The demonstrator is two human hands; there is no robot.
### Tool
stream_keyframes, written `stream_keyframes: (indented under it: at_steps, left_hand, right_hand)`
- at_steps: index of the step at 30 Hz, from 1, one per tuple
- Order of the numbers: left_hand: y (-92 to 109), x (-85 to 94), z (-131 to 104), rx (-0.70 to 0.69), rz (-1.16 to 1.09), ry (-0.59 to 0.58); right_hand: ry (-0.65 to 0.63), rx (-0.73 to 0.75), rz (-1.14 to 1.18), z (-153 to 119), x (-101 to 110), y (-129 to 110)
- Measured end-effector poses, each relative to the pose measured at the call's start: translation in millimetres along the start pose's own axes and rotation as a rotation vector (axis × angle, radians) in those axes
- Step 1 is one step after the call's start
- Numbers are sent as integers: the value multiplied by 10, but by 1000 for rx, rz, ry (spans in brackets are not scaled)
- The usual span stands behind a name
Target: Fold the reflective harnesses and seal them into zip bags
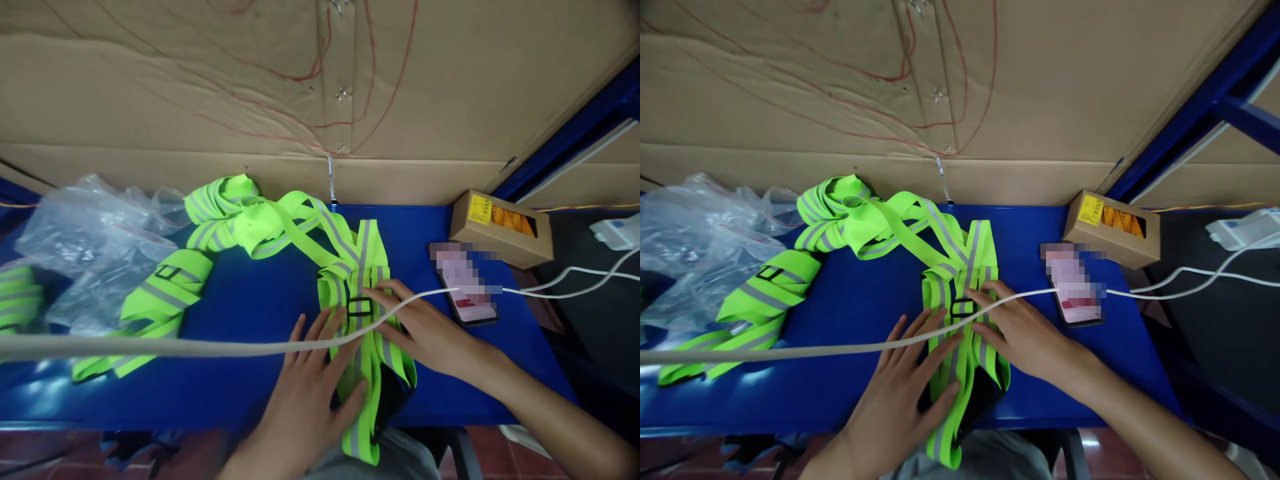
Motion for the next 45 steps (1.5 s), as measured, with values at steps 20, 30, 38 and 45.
stream_keyframes:
  at_steps: [20, 30, 38, 45]
  left_hand:
    - [-51, 107, -404, 101, -210, 168]
    - [262, -123, -242, -222, 17, -4]
    - [-150, 40, -443, 74, -116, 117]
    - [19, -101, -382, -108, -124, -10]
  right_hand:
    - [391, -326, 111, -605, 58, 173]
    - [179, -279, 617, -466, -116, -19]
    - [79, -282, 444, -558, -269, 76]
    - [260, -357, 386, -590, -254, 119]
Point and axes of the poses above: each hand's wrist, its own z-axis towards the middle knuckle, its own x-axis out of the back of the hand, y = z × x, the point moved 5 cm from there along z, towards the middle knuckle, and after that the axes turned 1 degree about z, right-handed, at the moved point
